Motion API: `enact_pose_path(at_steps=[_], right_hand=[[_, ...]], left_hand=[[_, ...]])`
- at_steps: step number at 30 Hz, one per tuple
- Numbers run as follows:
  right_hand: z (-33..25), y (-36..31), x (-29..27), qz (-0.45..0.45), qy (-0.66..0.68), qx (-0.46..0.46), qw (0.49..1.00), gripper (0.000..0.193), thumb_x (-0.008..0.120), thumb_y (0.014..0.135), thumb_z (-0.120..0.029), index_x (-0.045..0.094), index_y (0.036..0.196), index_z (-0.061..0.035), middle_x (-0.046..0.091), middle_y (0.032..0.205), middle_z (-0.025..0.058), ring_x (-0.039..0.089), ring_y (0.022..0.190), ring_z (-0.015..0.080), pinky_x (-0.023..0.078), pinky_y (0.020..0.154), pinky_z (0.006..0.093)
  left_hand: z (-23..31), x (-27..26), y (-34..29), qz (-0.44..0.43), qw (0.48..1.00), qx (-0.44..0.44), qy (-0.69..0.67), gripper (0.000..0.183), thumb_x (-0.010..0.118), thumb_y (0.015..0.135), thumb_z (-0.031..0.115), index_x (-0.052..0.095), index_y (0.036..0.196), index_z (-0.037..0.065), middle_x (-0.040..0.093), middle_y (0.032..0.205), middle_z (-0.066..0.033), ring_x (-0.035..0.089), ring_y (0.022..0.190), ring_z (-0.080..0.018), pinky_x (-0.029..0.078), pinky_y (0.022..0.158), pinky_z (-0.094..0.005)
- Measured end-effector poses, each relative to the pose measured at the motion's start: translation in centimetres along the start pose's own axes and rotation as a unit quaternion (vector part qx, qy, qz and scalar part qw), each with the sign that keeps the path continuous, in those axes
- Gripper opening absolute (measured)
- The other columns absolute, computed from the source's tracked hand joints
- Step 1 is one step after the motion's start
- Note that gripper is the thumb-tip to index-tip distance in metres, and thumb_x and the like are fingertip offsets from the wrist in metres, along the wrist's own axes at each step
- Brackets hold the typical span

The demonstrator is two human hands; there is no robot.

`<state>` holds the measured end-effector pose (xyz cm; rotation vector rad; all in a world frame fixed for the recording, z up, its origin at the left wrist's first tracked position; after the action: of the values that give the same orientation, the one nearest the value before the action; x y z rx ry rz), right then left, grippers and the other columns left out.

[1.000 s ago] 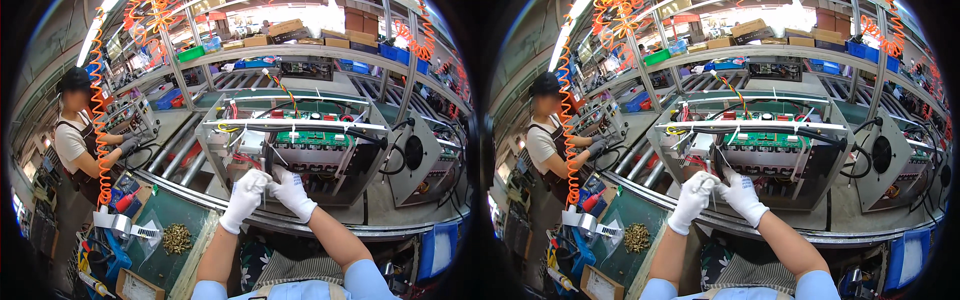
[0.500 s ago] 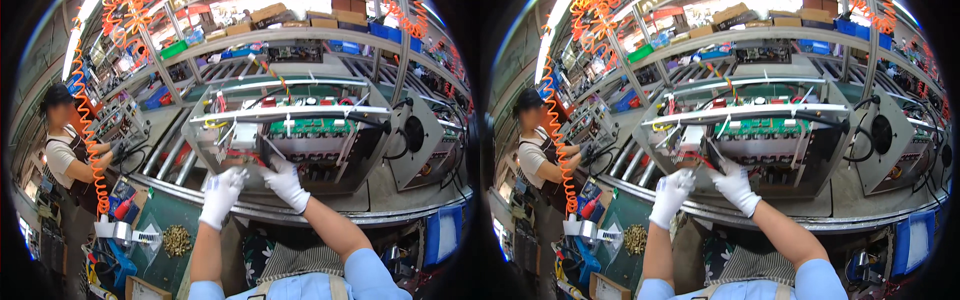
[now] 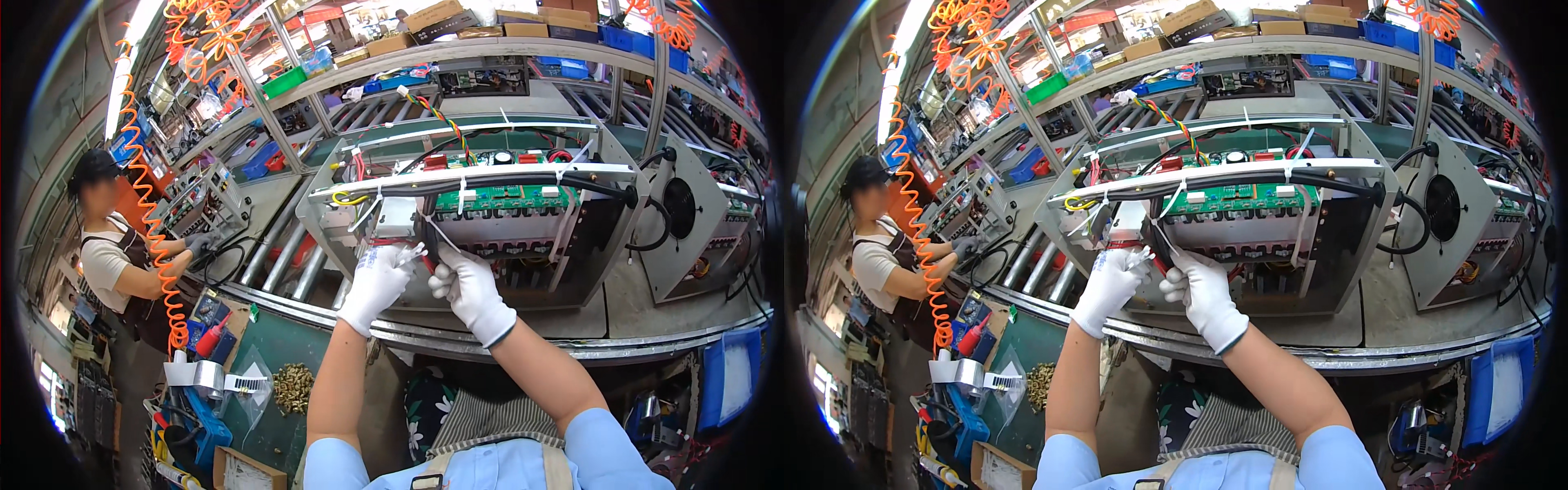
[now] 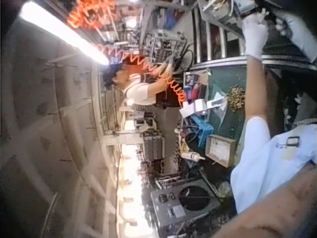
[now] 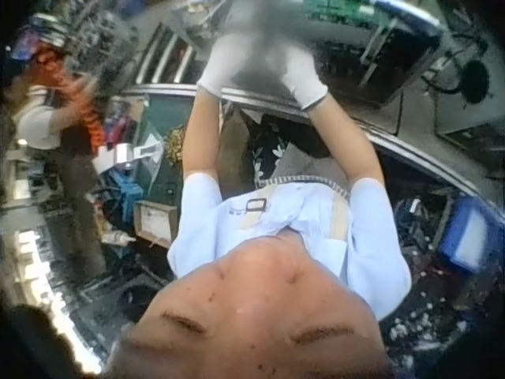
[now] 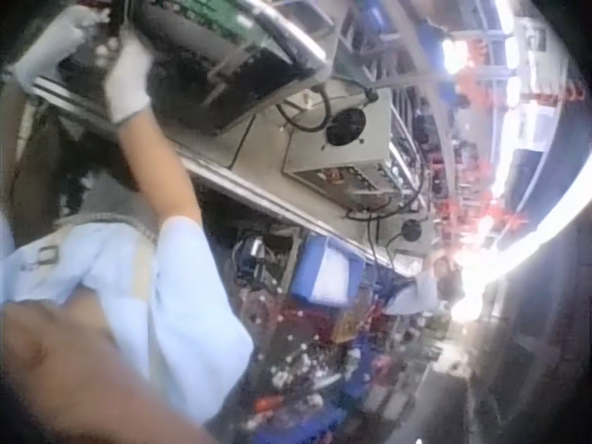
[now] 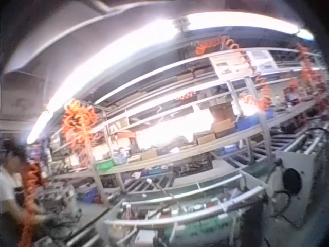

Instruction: The person assembles an electronic device on a factory assembly line. They connect various colored wires to a circuit board, secure them with zip ties, and route cables through the device's frame. The person also handles a black cable and a bundle of red wires, organizing them within the unit.

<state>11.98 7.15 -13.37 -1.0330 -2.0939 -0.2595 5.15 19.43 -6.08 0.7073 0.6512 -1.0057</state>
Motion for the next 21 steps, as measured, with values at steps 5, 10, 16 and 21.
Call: enact_pose_path(at_steps=[5, 10, 16, 21], right_hand=[[1.4, 0.9, -0.7, 0.026, 0.117, -0.055, 0.991, 0.013, 0.063, 0.092, -0.017, 0.064, 0.094, -0.0049, 0.056, 0.061, 0.0008, 0.06, 0.051, 0.0172, 0.047, 0.043, 0.028], [1.0, 0.1, -0.6, -0.064, 0.127, -0.1, 0.985, 0.011, 0.064, 0.091, -0.015, 0.058, 0.093, -0.0062, 0.055, 0.065, 0.0023, 0.058, 0.055, 0.0165, 0.047, 0.049, 0.0294], [-0.7, -1.3, -0.7, -0.099, -0.045, -0.183, 0.977, 0.011, 0.062, 0.095, -0.012, 0.058, 0.1, -0.0032, 0.063, 0.088, 0.0045, 0.064, 0.078, 0.0125, 0.057, 0.073, 0.0311], [-1.5, -2.2, -1.2, -0.144, -0.106, -0.13, 0.975, 0.019, 0.063, 0.095, -0.018, 0.058, 0.108, -0.0048, 0.066, 0.104, 0.0059, 0.068, 0.095, 0.0193, 0.056, 0.081, 0.0357]], left_hand=[[0.7, 0.3, -0.4, -0.024, 0.998, -0.004, -0.061, 0.017, 0.061, 0.084, 0.016, 0.067, 0.082, 0.001, 0.066, 0.067, -0.0082, 0.06, 0.061, -0.0162, 0.047, 0.06, -0.0311], [2.0, -1.3, -2.4, 0.085, 0.994, 0.063, 0.015, 0.012, 0.062, 0.087, 0.012, 0.064, 0.082, 0.002, 0.063, 0.068, -0.0007, 0.055, 0.062, -0.0065, 0.045, 0.058, -0.0251], [3.9, 0.4, -2.7, -0.011, 0.965, 0.038, -0.259, 0.015, 0.062, 0.09, 0.009, 0.067, 0.102, 0.001, 0.065, 0.077, 0.0012, 0.05, 0.06, -0.0018, 0.039, 0.052, -0.0181], [4.2, -0.2, -2.6, -0.059, 0.968, 0.011, -0.245, 0.016, 0.064, 0.089, 0.013, 0.07, 0.099, 0.002, 0.064, 0.074, 0.0041, 0.05, 0.062, -0.0034, 0.04, 0.056, -0.0217]])
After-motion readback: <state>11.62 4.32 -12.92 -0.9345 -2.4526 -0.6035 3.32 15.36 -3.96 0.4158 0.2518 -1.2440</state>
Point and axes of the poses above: each hand's wrist, its own y-axis towards the middle knuckle, its own x-axis out of the palm, z = x × y, the point moved 7 cm from there along y, towards the middle knuckle
